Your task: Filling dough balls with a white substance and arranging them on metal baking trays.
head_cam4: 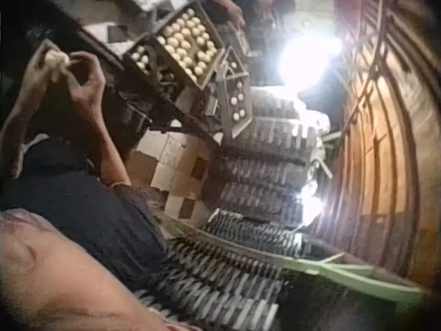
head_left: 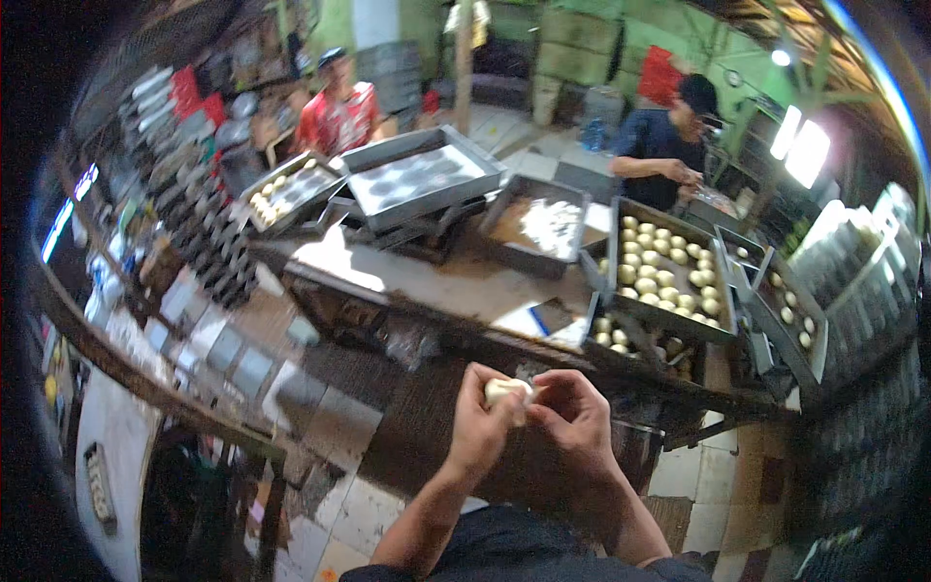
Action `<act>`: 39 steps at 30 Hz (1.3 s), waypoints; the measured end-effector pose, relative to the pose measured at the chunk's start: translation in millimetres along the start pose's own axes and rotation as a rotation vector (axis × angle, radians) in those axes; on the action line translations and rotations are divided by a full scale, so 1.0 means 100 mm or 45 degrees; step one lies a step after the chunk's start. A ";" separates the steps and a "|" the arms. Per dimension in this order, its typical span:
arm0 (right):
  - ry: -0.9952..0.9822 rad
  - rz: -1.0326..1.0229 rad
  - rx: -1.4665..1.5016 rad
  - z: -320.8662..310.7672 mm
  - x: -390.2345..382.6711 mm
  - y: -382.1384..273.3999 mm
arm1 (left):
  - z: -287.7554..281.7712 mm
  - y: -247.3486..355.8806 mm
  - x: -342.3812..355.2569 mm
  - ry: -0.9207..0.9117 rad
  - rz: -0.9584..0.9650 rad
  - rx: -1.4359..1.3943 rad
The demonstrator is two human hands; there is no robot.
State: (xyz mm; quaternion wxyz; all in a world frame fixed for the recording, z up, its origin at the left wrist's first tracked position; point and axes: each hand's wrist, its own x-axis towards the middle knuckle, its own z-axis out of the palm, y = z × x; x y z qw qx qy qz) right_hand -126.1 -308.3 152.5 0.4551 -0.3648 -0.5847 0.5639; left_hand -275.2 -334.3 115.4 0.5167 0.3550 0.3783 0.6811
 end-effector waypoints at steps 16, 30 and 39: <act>1.440 -0.474 -0.171 -4.37 -3.49 -0.55 | 5.06 -1.88 -1.56 -1.813 0.637 0.537; 1.827 -0.449 -0.736 -6.10 -2.53 -1.03 | 7.04 -2.78 -0.34 -2.075 0.258 0.077; 1.157 -0.907 -0.594 -8.21 -1.78 -0.91 | 8.34 -3.35 0.48 -1.904 0.292 0.023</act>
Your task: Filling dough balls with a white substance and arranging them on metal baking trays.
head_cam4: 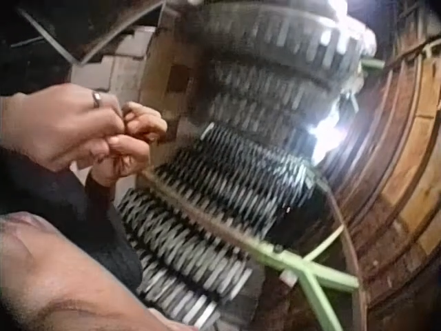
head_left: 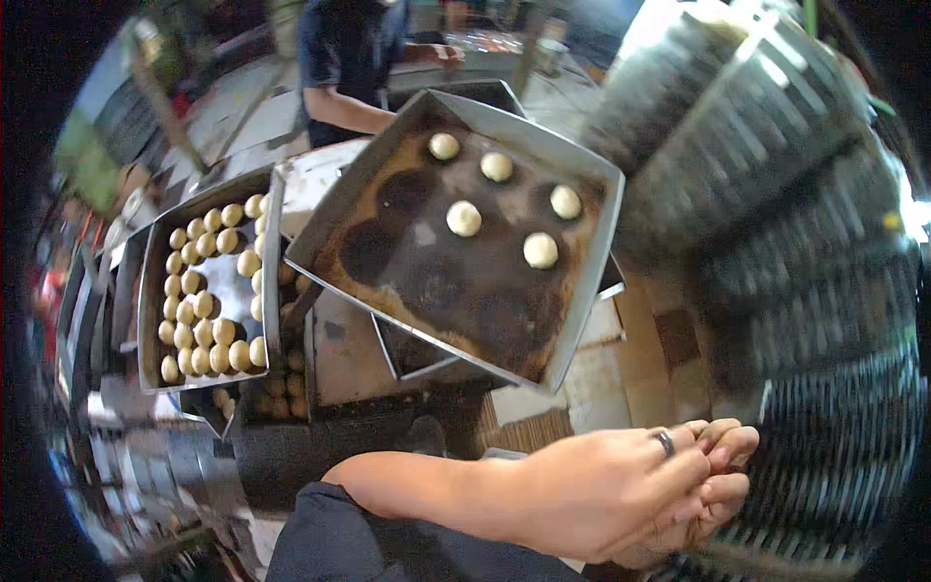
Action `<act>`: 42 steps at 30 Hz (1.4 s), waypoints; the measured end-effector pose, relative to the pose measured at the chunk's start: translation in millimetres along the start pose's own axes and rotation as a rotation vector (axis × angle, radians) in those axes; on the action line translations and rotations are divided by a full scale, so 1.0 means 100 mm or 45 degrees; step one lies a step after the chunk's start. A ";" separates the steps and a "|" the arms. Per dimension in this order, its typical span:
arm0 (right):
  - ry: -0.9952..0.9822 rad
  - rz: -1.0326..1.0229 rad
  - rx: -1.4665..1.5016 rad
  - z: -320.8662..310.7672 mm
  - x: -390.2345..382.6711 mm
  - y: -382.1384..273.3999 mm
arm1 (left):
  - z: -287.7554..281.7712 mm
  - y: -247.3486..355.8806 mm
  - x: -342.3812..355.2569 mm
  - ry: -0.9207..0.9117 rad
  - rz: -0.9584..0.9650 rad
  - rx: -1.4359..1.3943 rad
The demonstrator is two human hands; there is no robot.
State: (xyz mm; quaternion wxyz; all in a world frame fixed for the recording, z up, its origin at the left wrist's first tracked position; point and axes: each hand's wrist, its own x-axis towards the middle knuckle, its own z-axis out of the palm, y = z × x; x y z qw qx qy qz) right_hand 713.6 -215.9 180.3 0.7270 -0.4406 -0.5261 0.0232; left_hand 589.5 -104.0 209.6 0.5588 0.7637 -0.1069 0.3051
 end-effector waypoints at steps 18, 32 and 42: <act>-0.750 0.939 1.031 -2.13 1.12 1.97 | 1.64 -1.61 2.12 1.005 -0.293 1.741; -1.876 1.912 0.992 -1.32 -0.80 1.47 | 2.93 -0.81 -0.85 1.381 -0.846 1.393; -2.268 1.963 1.205 -0.34 -1.64 -0.06 | 3.42 0.32 -1.91 1.868 -0.792 1.611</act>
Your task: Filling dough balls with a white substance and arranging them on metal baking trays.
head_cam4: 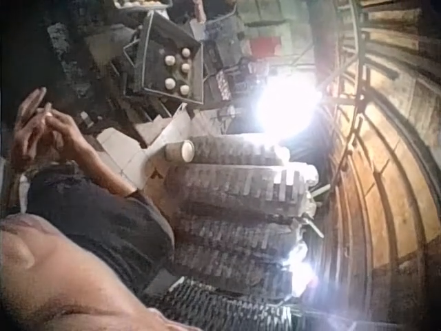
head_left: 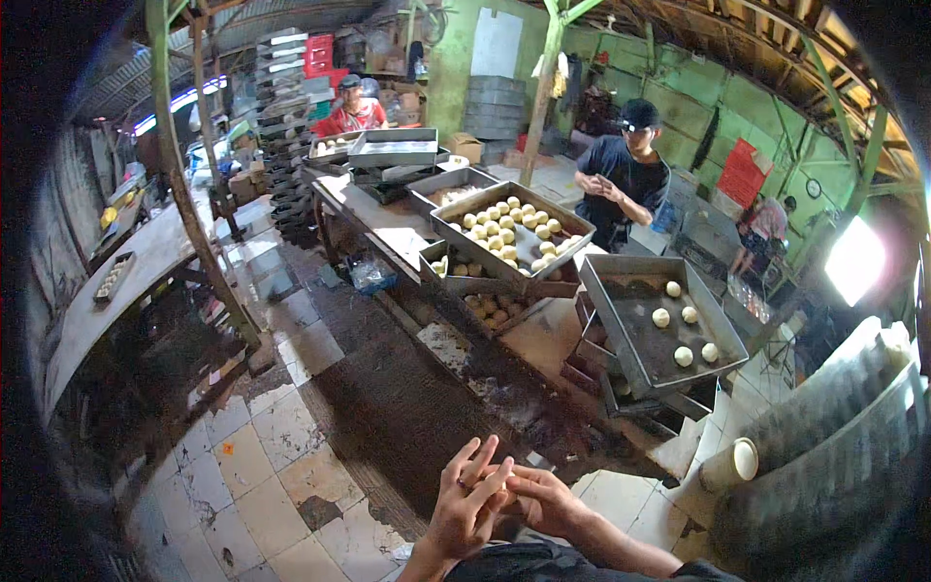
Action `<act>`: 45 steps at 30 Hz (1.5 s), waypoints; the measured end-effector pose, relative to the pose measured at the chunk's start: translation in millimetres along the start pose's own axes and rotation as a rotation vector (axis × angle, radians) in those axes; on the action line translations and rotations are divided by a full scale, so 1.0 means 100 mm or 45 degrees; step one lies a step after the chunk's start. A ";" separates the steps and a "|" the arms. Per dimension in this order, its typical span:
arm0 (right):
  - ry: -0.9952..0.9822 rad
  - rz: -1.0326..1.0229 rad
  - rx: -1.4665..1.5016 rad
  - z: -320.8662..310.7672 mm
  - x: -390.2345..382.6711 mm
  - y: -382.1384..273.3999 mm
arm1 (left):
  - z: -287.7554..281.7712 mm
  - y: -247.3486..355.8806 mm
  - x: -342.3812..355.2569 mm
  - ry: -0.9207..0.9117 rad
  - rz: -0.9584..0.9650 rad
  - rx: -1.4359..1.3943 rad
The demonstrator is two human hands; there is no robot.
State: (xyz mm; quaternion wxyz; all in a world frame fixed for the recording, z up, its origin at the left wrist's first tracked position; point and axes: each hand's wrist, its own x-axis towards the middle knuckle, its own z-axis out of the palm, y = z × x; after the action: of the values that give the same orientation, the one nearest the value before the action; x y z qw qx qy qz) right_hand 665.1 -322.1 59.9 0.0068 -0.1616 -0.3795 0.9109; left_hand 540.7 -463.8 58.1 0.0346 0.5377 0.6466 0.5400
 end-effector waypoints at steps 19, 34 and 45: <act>0.227 -1.027 -1.086 -1.61 -0.39 -2.50 | 1.88 -0.19 2.51 -0.403 -0.366 -1.089; 0.921 -0.368 -2.199 -1.81 0.31 -2.89 | 1.51 -3.04 4.73 -0.990 -0.151 0.796; 1.302 -0.925 -2.261 0.24 2.47 -2.64 | -0.03 -3.54 4.23 -0.647 -0.380 -0.938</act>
State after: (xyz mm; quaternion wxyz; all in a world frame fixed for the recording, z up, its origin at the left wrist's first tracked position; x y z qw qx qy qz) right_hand 394.6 -117.5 187.0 0.3139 -0.3471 -0.8801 0.0799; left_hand 128.5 -98.5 26.2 0.4574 0.5060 0.4531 0.5739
